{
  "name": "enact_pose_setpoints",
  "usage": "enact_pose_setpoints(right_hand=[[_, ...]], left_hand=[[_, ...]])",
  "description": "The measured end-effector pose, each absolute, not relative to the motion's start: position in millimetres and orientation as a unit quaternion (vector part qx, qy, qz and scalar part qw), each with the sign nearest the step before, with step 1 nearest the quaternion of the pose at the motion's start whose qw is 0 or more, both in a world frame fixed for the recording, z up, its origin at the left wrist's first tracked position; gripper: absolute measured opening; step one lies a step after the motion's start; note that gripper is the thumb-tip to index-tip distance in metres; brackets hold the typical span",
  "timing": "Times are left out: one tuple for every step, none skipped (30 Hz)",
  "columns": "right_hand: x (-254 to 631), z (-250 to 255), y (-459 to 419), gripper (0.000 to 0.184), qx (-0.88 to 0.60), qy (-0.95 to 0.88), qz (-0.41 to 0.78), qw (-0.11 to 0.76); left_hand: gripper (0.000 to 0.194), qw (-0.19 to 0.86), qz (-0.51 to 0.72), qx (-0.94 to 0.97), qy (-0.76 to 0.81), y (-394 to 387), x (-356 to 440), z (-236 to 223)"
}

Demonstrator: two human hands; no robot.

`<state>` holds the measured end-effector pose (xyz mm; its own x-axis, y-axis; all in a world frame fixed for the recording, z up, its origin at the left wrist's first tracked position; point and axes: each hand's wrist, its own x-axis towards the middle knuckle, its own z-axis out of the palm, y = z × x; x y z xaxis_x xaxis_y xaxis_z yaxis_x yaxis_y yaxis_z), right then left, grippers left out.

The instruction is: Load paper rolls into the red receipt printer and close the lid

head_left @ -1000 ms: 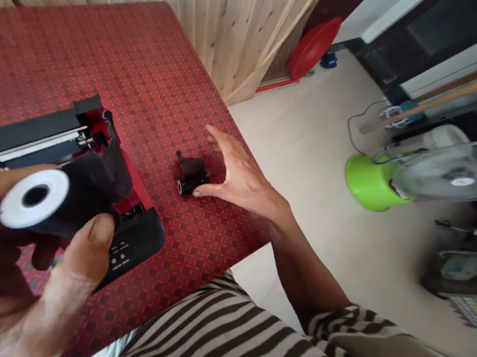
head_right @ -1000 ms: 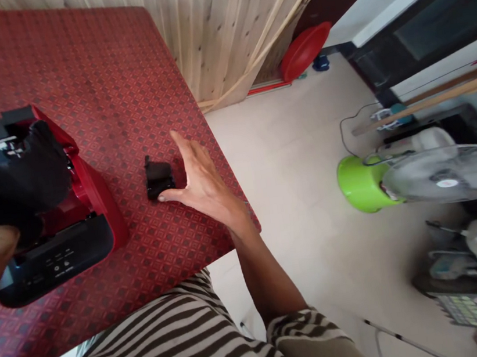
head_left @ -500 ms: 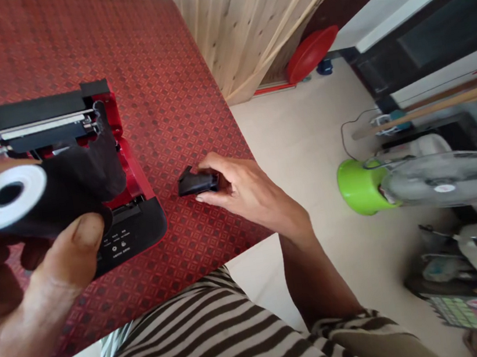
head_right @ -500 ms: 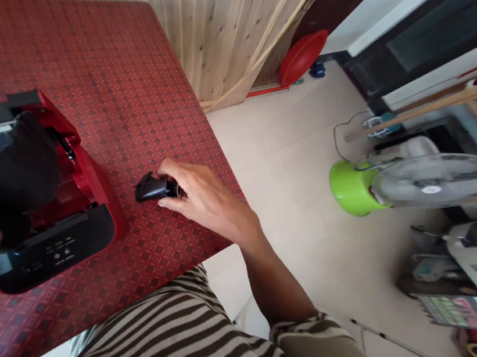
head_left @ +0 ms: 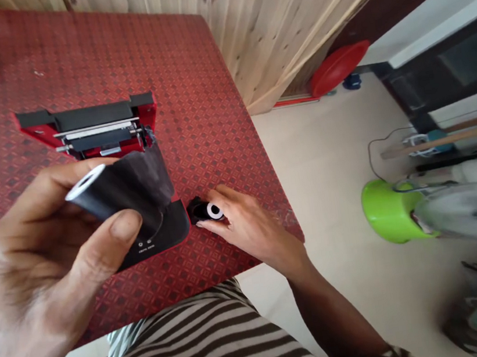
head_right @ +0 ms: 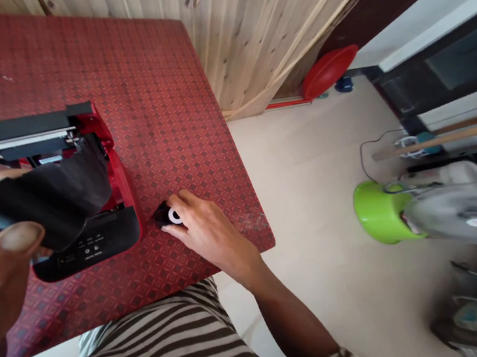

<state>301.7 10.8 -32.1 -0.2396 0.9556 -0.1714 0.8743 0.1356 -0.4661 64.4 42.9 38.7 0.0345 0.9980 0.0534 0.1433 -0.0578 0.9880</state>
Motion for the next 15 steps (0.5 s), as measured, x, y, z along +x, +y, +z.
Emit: enact_pose_setpoints(right_hand=[[302,-33,10,0.023,-0.612,-0.746,0.248,0.086],[303,-34,9,0.029,-0.612,-0.744,0.254,0.091],[305,-34,9,0.038,-0.609,-0.743,0.26,0.094],[308,-33,8,0.049,-0.606,-0.744,0.266,0.096],[312,-31,8,0.059,-0.602,-0.746,0.266,0.099],[315,-28,8,0.065,-0.6,-0.748,0.263,0.104],[319,-23,8,0.066,-0.601,-0.749,0.256,0.114],[322,-17,9,0.061,-0.603,-0.748,0.243,0.134],[323,-10,10,0.052,-0.606,-0.746,0.224,0.165],[323,-2,10,0.041,-0.606,-0.743,0.2,0.203],[320,6,10,0.031,-0.602,-0.739,0.178,0.244],[316,14,10,0.022,-0.594,-0.736,0.159,0.282],[311,21,10,0.018,-0.582,-0.735,0.149,0.314],[305,26,10,0.016,-0.566,-0.736,0.148,0.34],[298,31,9,0.017,-0.548,-0.737,0.157,0.364]], left_hand=[[0.031,0.484,0.46,0.554,0.498,44,64,39],[0.032,0.506,0.452,0.549,0.487,44,63,39],[0.032,0.524,0.45,0.543,0.477,45,61,38],[0.033,0.542,0.449,0.535,0.468,45,59,36],[0.033,0.561,0.446,0.525,0.46,45,58,34],[0.033,0.579,0.444,0.511,0.455,46,57,33],[0.034,0.595,0.443,0.496,0.451,46,56,31],[0.035,0.612,0.441,0.483,0.444,46,56,29],[0.036,0.626,0.44,0.473,0.437,46,56,28],[0.036,0.636,0.436,0.471,0.428,47,57,27],[0.035,0.64,0.432,0.477,0.419,48,57,26],[0.035,0.639,0.427,0.491,0.409,49,58,26],[0.036,0.631,0.426,0.509,0.403,49,58,27],[0.038,0.615,0.428,0.528,0.399,49,59,27],[0.041,0.598,0.429,0.546,0.4,49,60,28]])
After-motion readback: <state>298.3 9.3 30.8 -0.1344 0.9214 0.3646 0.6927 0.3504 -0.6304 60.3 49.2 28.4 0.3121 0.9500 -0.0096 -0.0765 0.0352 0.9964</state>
